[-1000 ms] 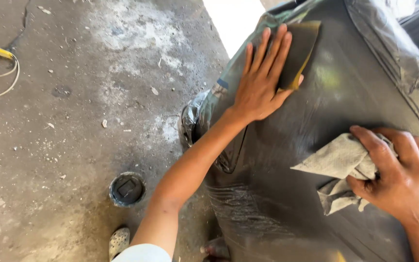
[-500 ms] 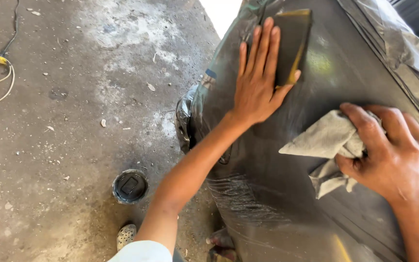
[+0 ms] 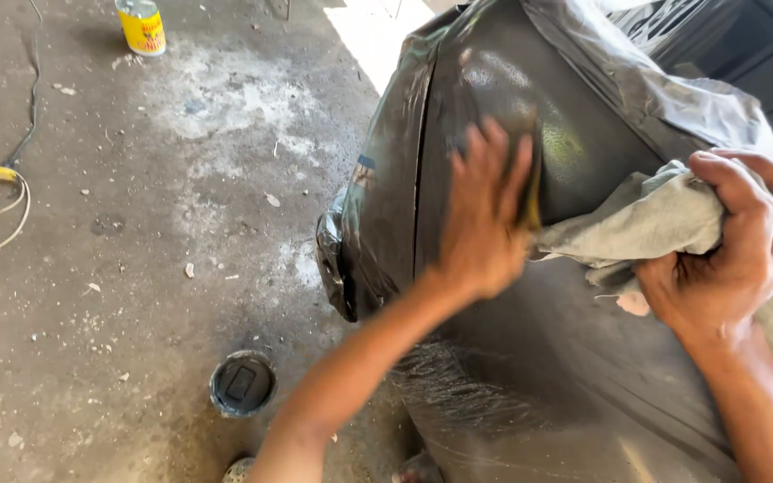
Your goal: Sanding the body of a pickup truck with sandpaper and water.
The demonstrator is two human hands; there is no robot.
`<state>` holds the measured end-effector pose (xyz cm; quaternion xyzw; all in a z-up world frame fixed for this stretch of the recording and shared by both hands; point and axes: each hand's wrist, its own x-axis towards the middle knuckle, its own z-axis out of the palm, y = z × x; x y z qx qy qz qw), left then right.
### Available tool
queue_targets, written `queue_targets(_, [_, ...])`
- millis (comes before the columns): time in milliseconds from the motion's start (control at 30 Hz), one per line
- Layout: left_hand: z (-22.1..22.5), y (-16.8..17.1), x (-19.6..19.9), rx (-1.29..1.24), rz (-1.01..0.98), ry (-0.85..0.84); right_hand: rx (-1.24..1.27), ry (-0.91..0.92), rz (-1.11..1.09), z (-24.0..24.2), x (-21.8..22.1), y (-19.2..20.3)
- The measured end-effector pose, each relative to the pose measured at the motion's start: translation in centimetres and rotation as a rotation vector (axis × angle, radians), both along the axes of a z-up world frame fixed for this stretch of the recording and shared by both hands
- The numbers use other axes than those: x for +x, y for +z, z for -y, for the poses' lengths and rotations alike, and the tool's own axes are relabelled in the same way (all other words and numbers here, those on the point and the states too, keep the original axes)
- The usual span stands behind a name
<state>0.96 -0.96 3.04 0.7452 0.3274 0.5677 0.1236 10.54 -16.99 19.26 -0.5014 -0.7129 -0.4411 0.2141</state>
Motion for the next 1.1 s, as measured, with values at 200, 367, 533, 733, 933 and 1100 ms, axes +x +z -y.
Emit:
queue_targets(200, [-2.5, 0.8, 0.8, 0.147, 0.125, -0.312, -0.367, 0.055, -0.066, 2.2, -0.9, 2.3])
queue_targets(367, [-4.5, 4.3, 1.1, 0.03, 0.199, -0.053, -0.451, -0.006, 0.086, 4.9, 0.3, 2.0])
queue_targets(533, [1.6, -0.2, 0.0, 0.136, 0.049, -0.301, -0.497, -0.037, 0.029, 5.8, 1.6, 1.5])
queue_targets(733, [2.1, 0.8, -2.1, 0.29, 0.018, -0.338, -0.535, -0.076, 0.045, 6.0, 1.8, 1.2])
queue_targets(933, [6.1, -0.8, -4.5, -0.03, 0.203, -0.472, -0.52, -0.11, 0.096, 5.4, 1.1, 1.8])
queue_targets(1100, [2.5, 2.3, -7.2, -0.557, 1.046, -1.102, -0.486, -0.047, 0.146, 5.3, 1.7, 1.5])
